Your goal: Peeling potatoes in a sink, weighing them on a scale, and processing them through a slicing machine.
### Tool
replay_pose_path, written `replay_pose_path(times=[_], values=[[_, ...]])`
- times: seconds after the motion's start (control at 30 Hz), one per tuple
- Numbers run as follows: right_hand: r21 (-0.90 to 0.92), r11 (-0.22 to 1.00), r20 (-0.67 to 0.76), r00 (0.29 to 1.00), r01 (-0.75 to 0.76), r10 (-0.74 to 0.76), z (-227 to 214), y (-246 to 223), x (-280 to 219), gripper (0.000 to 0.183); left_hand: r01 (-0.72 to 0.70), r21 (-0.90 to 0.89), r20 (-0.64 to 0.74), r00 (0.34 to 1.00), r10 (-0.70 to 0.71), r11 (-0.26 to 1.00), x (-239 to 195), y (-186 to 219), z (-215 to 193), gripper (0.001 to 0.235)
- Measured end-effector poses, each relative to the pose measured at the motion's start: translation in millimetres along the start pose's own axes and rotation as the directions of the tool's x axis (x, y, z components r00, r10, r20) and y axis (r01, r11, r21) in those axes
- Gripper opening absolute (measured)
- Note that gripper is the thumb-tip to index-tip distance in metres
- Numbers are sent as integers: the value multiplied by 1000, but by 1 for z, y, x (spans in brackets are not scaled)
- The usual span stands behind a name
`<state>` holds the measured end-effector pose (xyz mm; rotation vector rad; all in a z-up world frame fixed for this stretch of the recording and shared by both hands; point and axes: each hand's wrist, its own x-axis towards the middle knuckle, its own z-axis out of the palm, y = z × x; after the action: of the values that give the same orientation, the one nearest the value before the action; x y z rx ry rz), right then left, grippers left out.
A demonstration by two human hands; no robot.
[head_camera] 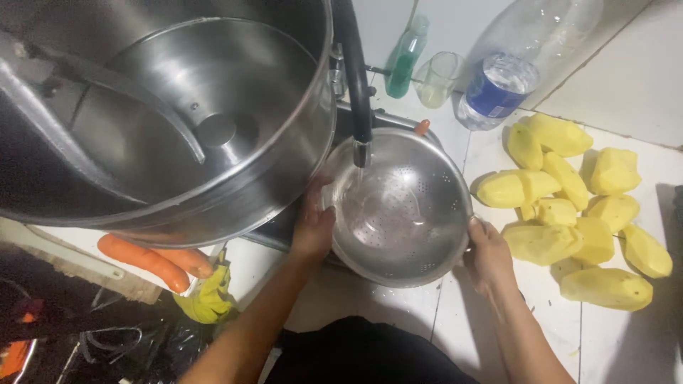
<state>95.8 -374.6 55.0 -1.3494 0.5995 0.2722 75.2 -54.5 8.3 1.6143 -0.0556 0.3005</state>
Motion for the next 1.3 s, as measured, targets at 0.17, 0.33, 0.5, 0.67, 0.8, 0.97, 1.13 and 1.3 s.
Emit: replay_pose_path(times=[0.17,0.33,0.5,0.67,0.8,0.97,1.13,1.3], values=[[-42,993,136,984,-112,117,-22,25,3,28,-166,45,77,984,162,985,20,30,4,63],[32,999,145,989,34,-38,-19,22,5,22,-260,175,53,965,255,950,22,20,0,64],[-169,916,68,932,363,-357,-30,-14,2,16,-324,461,78,942,325,826,16,12,9,77],[-482,590,125,718,647,-685,-17,-32,-33,14,-182,308,-12,981,195,934,14,-116,32,88],[-566,297,223,489,769,-843,0,-37,-55,24,-197,481,105,980,167,854,19,-251,54,70],[-692,-59,347,260,719,-901,-10,-39,-57,19,265,300,429,820,-378,916,-1,-199,54,42],[-701,-98,288,154,706,-945,-37,-38,-46,14,-105,764,357,890,-282,637,-3,-20,22,60],[-751,81,177,317,655,-932,-40,-43,-46,27,-45,829,291,885,-363,557,-3,24,-6,52]])
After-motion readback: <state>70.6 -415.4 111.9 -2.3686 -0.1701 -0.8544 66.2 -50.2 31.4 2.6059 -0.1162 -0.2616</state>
